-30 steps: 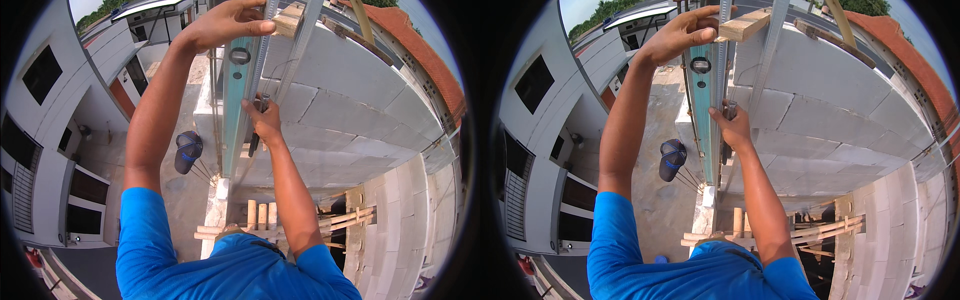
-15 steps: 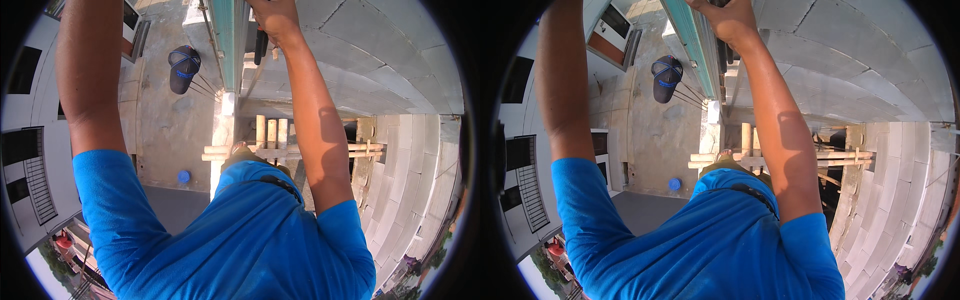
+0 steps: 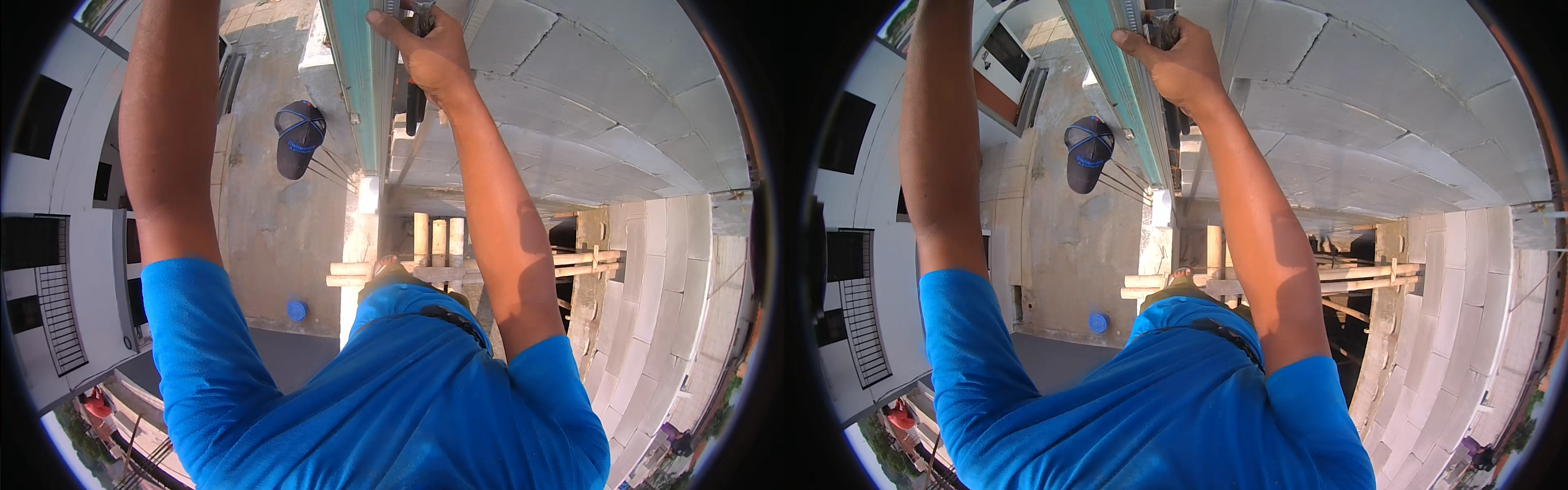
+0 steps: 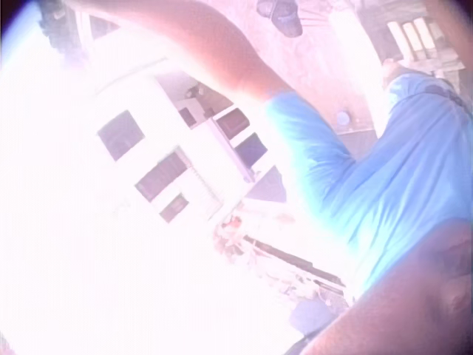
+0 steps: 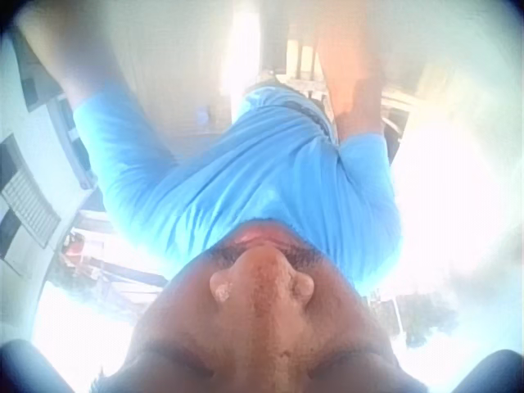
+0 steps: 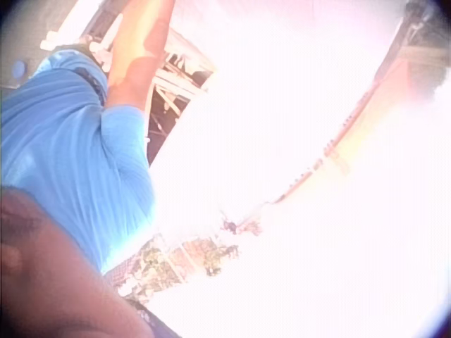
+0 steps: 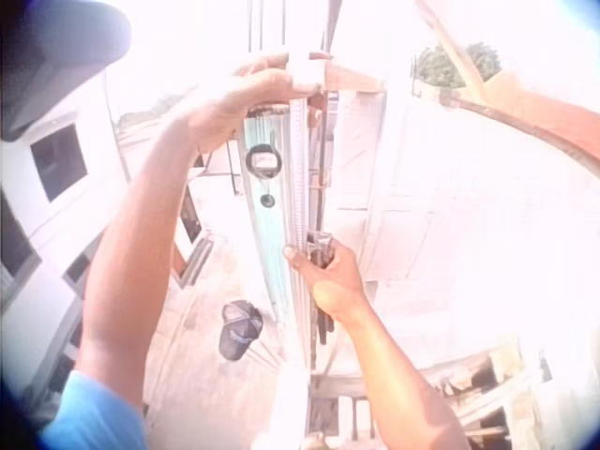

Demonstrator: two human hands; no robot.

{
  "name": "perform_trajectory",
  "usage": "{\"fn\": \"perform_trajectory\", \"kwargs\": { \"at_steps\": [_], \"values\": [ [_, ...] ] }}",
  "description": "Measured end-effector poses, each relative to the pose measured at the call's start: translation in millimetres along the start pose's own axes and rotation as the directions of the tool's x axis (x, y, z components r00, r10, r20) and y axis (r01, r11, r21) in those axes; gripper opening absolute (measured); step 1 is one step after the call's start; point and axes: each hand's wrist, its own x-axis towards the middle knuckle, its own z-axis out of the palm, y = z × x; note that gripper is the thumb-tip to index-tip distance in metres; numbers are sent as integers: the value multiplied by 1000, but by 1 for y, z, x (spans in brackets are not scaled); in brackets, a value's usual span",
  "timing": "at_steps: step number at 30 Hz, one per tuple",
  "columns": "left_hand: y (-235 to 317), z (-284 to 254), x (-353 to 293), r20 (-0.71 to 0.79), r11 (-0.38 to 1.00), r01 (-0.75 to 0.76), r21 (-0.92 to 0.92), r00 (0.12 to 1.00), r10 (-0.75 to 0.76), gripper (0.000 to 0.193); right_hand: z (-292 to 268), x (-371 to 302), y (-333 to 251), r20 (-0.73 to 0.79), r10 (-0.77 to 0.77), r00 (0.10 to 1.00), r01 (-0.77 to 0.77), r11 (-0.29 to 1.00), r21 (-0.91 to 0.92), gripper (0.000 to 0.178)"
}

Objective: The person is assembling a bamboo scaffolding structure on a rooftop. They use a spirit level to check alignment, a hammer to secure wooden pieces, and pliers to adjust metal fasteners on a vertical metal frame.

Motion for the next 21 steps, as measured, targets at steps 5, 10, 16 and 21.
{"fn": "perform_trajectory", "kwargs": {
  "at_steps": [5, 10, 16, 21],
  "values": [
    [-2, -18, 15, 20, 999, -42, -12, 999, 42, 93, -2, 10, -1, -25, 8, 1000, -6, 999, 54, 53],
    [16, -20, 10, 9, 999, 30, -39, 1000, -30, 94, -6, 5, -18, -27, 53, 998, -53, 998, 26, 58],
    [25, -24, 12, 17, 1000, 21, 20, 1000, -21, 91, -13, 11, -50, -175, -109, 978, 106, 994, -26, 37],
    [3, -23, 10, -125, 916, -86, 391, 981, 146, 103, -31, 20, -86, -274, -282, 919, 288, 957, -21, 33]
  ]
}}
